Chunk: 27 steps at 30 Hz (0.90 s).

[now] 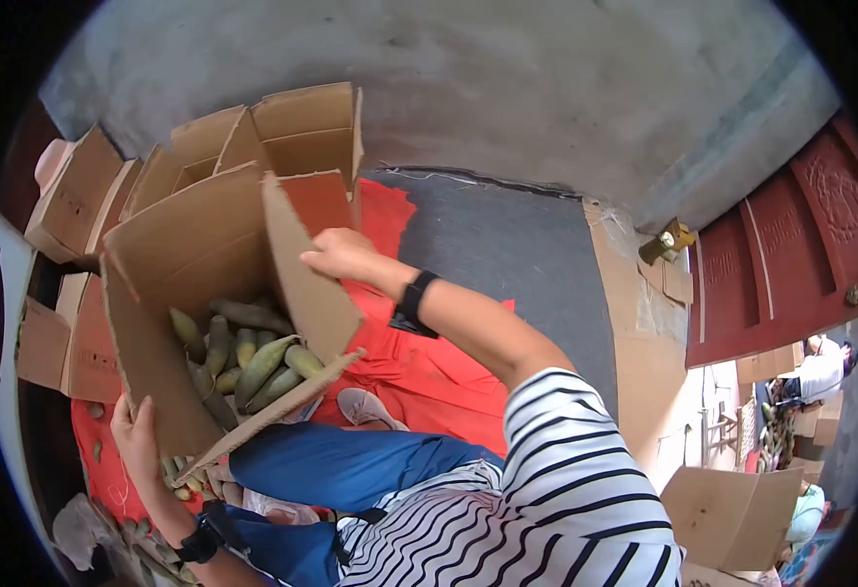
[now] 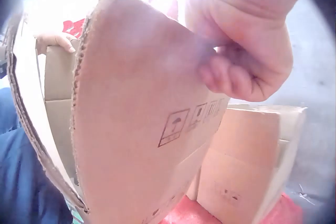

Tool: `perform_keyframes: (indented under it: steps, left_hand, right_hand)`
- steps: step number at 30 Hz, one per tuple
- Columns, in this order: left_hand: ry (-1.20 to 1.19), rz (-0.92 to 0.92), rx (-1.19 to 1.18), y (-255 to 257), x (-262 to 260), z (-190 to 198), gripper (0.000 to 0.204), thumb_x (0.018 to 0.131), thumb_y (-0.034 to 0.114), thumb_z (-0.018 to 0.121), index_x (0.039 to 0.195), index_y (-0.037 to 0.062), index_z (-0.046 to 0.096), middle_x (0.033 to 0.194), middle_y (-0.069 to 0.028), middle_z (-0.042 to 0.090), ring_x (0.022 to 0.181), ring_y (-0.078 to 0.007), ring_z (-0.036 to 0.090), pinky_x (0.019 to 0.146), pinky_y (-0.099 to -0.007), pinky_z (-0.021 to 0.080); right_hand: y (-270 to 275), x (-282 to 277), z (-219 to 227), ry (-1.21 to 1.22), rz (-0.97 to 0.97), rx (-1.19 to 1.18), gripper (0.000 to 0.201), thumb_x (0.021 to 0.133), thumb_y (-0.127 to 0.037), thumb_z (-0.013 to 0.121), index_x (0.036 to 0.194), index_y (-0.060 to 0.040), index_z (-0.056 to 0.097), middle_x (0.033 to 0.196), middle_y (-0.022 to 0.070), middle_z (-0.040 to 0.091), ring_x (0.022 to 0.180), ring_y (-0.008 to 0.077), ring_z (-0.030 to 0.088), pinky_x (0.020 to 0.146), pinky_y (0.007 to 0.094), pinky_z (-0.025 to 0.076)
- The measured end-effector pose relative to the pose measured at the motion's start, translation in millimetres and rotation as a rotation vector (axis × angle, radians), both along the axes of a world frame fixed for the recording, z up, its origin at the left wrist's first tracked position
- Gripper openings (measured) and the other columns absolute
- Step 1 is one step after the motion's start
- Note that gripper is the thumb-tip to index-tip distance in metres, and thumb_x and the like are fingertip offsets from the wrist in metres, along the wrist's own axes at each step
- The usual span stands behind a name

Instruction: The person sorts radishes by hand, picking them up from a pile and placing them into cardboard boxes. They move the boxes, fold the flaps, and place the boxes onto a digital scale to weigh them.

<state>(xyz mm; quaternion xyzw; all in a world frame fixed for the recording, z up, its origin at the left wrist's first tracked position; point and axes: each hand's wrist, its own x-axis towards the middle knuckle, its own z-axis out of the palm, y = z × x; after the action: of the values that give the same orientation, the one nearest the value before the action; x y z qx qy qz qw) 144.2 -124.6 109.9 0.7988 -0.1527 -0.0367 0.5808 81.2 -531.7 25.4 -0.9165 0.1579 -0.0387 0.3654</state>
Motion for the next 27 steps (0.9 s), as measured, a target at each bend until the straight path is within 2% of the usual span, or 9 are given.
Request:
perform_keyframes:
  steps: [4,8,9,12,16,18,20,22,27]
  left_hand:
    - [-0.052,-0.237,0.17,-84.2,-24.6,11.9,0.01,0.09,0.003,0.056,0.097,-0.0009,0.061,0.072,0.0062,0.05,0.066,-0.002,0.042,0.057,-0.0208,0.033]
    - [0.01,-0.527,0.152,-182.8,-82.3,3.2,0.017,0.09,0.003,0.055,0.105,-0.0013,0.063,0.075,0.0044,0.057,0.066,-0.0029,0.048,0.057,-0.0227,0.04]
    - [-0.134,-0.603,0.19,-221.9,-108.9,-20.8,0.013,0.088,0.005,0.056,0.098,-0.0007,0.061,0.071,-0.0117,0.059,0.064,-0.0164,0.056,0.06,-0.0338,0.046]
    - [-0.07,-0.746,0.087,-283.6,-157.1,-85.3,0.011,0.087,0.01,0.057,0.093,0.001,0.057,0.076,-0.0256,0.059,0.073,-0.0445,0.062,0.062,-0.0478,0.047]
    - [-0.193,-0.887,0.12,-330.5,-210.9,-103.2,0.017,0.089,0.01,0.058,0.083,0.0002,0.045,0.078,-0.0277,0.055,0.076,-0.0478,0.054,0.06,-0.0467,0.046]
    - [-0.268,-0.881,0.152,-332.3,-214.6,-75.2,0.02,0.089,0.012,0.059,0.083,0.0014,0.043,0.076,-0.0239,0.057,0.072,-0.0446,0.057,0.06,-0.0479,0.046]
    - [-0.354,-0.906,0.243,-321.0,-198.0,-50.9,0.019,0.089,0.013,0.06,0.085,0.0022,0.044,0.076,-0.0212,0.059,0.072,-0.0412,0.06,0.06,-0.0478,0.047]
    - [-0.396,-0.82,0.319,-294.3,-171.1,-55.3,0.021,0.088,0.015,0.062,0.084,0.0018,0.046,0.078,-0.0178,0.062,0.072,-0.0387,0.062,0.06,-0.0463,0.048]
    - [-0.361,-0.532,0.552,-162.8,-103.9,-68.8,0.019,0.085,0.011,0.067,0.093,-0.0004,0.055,0.084,-0.0172,0.062,0.076,-0.034,0.064,0.065,-0.0402,0.05]
  right_hand:
    - [-53.3,-119.3,-3.3,0.002,-0.179,0.072,0.046,0.088,-0.047,0.057,0.082,-0.0025,0.069,0.079,0.0185,0.067,0.076,0.0359,0.065,0.069,0.0453,0.049]
    - [-87.5,-261.4,9.6,0.13,-0.51,-0.009,0.045,0.09,-0.043,0.055,0.081,-0.0007,0.067,0.071,0.0195,0.064,0.067,0.0354,0.062,0.063,0.0444,0.047]
    - [-97.2,-317.0,10.0,0.14,-0.605,-0.065,0.044,0.09,-0.043,0.056,0.081,-0.001,0.068,0.072,0.0199,0.064,0.069,0.0356,0.063,0.064,0.0446,0.047]
    - [-107.4,-428.2,11.2,0.245,-0.853,-0.33,0.042,0.089,-0.042,0.059,0.08,-0.0019,0.068,0.074,0.0215,0.065,0.072,0.0363,0.064,0.066,0.0451,0.048]
    - [-124.3,-520.2,2.9,0.451,-1.047,-0.378,0.042,0.09,-0.04,0.058,0.078,-0.0006,0.066,0.074,0.0225,0.063,0.072,0.0366,0.063,0.067,0.0459,0.047]
    - [-148.3,-571.9,-53.1,0.481,-1.02,-0.764,0.04,0.091,-0.035,0.057,0.075,0.001,0.063,0.071,0.0224,0.062,0.07,0.0369,0.062,0.066,0.0463,0.046]
    - [-173.4,-572.0,-52.6,0.137,-1.218,-0.343,0.039,0.093,-0.03,0.056,0.071,0.0023,0.056,0.068,0.0216,0.058,0.063,0.0355,0.057,0.062,0.0441,0.044]
    - [-158.7,-486.4,14.5,0.177,-1.125,-0.422,0.037,0.094,-0.024,0.056,0.069,0.0025,0.05,0.065,0.0196,0.053,0.057,0.0327,0.05,0.058,0.0408,0.041]
    - [-101.0,-287.2,63.4,-0.303,-0.462,-0.376,0.03,0.094,-0.019,0.058,0.071,0.0001,0.052,0.068,0.0154,0.05,0.061,0.0326,0.049,0.057,0.0397,0.04]
